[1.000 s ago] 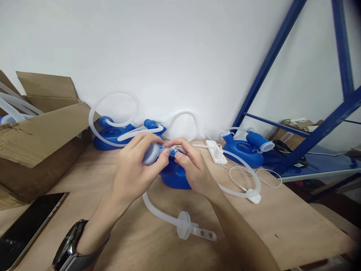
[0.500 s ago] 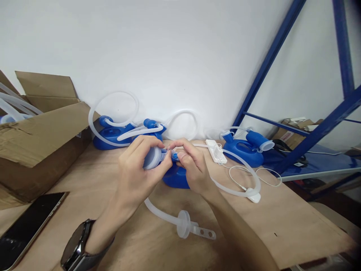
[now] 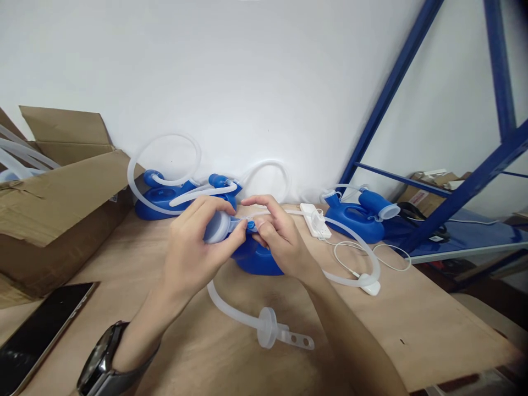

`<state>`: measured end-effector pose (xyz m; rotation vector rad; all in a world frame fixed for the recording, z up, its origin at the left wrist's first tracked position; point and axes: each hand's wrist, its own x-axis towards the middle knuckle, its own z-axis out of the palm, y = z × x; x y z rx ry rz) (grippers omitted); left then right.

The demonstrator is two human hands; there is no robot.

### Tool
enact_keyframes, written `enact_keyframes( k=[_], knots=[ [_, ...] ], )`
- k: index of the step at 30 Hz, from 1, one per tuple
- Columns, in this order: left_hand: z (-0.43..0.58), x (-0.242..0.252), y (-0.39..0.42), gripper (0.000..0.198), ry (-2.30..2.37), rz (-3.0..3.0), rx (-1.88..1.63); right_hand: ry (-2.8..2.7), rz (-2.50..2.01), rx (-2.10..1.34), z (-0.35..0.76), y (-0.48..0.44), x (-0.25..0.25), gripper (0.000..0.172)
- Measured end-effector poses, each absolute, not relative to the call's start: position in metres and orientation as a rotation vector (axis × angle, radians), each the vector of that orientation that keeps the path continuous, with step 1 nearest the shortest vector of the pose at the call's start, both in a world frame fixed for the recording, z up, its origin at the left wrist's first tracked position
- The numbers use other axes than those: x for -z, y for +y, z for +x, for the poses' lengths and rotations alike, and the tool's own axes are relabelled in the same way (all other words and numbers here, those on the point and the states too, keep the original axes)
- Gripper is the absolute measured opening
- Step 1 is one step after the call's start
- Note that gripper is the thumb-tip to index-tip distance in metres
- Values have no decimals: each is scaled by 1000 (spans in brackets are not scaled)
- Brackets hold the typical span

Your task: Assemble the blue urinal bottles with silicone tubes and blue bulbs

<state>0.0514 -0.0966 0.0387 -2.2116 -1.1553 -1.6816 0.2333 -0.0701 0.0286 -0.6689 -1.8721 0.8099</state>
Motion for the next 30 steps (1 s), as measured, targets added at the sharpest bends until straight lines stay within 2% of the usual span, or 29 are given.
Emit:
enact_keyframes(
  k=[5, 10, 15, 18, 22, 25, 27, 30],
  knots=[
    [31, -49, -92, 14, -1400, -2173, 1744, -1958, -760, -606, 243, -70, -40, 40],
    [-4, -56, -79, 40, -1831, -2032, 2056, -2203, -885, -437, 276, -68, -54, 49],
    [-26, -61, -68, 41, -2099, -2075, 2310, -2743, -892, -621, 297, -63, -40, 54],
    [-27, -63, -66, 38, -2158, -2008, 2304, -2912, -967, -712, 283, -51, -15, 65],
    [-23, -63, -64, 47, -2200, -1897, 2246, -3133, -1140, -997, 248, -33, 15, 75],
    [-22, -62, -63, 52, -2198, -1944, 2227, -3251, -1100, -1120, 224, -29, 30, 82],
    [-23, -62, -63, 53, -2175, -1956, 2240, -3297, -1021, -1142, 211, -30, 39, 78],
    [-23, -61, -63, 54, -2178, -1982, 2244, -3312, -809, -998, 198, -34, 49, 53]
  ],
)
